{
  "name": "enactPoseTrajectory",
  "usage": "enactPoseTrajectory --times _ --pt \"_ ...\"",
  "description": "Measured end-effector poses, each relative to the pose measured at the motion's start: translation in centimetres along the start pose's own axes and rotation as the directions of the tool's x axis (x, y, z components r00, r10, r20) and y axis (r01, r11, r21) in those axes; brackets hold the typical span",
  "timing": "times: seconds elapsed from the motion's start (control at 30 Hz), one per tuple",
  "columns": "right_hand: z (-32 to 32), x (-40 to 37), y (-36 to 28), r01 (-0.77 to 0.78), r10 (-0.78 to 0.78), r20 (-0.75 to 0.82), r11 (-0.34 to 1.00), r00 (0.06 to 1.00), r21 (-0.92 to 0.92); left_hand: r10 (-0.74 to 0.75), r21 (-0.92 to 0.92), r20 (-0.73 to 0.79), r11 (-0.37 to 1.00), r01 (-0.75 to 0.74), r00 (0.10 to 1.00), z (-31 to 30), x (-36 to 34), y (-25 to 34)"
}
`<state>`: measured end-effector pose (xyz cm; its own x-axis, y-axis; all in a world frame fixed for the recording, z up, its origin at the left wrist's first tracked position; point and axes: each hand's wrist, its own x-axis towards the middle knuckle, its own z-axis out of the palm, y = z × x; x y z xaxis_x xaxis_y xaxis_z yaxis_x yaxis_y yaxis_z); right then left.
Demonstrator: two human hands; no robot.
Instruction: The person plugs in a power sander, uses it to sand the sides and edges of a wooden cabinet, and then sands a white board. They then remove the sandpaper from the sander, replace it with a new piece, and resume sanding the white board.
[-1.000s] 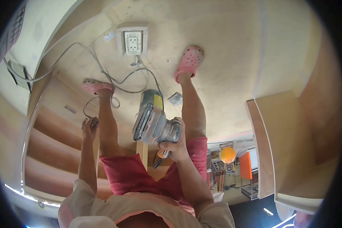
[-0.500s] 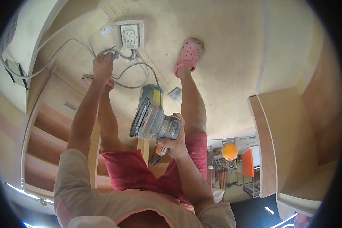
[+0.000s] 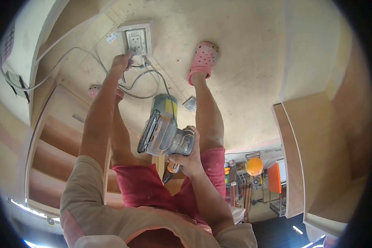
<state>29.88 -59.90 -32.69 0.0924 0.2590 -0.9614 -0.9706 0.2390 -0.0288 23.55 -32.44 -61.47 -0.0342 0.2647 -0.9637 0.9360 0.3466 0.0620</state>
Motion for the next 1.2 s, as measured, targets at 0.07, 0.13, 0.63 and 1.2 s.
enactPoseTrajectory --times 0.07,0.13,0.63,1.2 --pt "0.1 0.1 -0.4 -0.005 0.006 0.032 1.000 0.999 -0.020 -0.011 -0.046 0.001 0.999 0.011 1.000 0.6 0.0 -0.1" --pt "-0.2 0.1 -0.3 0.002 -0.001 0.041 1.000 0.999 -0.020 -0.043 -0.092 -0.036 0.995 0.040 0.998 1.4 0.2 -0.2" --pt "0.0 -0.1 -2.1 0.010 -0.010 -0.004 1.000 1.000 -0.006 -0.136 -0.116 -0.450 0.989 0.093 0.882 5.3 2.8 0.4" --pt "-2.9 -0.2 -0.7 0.179 -0.233 -0.025 0.806 0.972 -0.565 0.384 0.524 -0.315 0.833 -0.178 0.868 -1.3 1.4 0.8"
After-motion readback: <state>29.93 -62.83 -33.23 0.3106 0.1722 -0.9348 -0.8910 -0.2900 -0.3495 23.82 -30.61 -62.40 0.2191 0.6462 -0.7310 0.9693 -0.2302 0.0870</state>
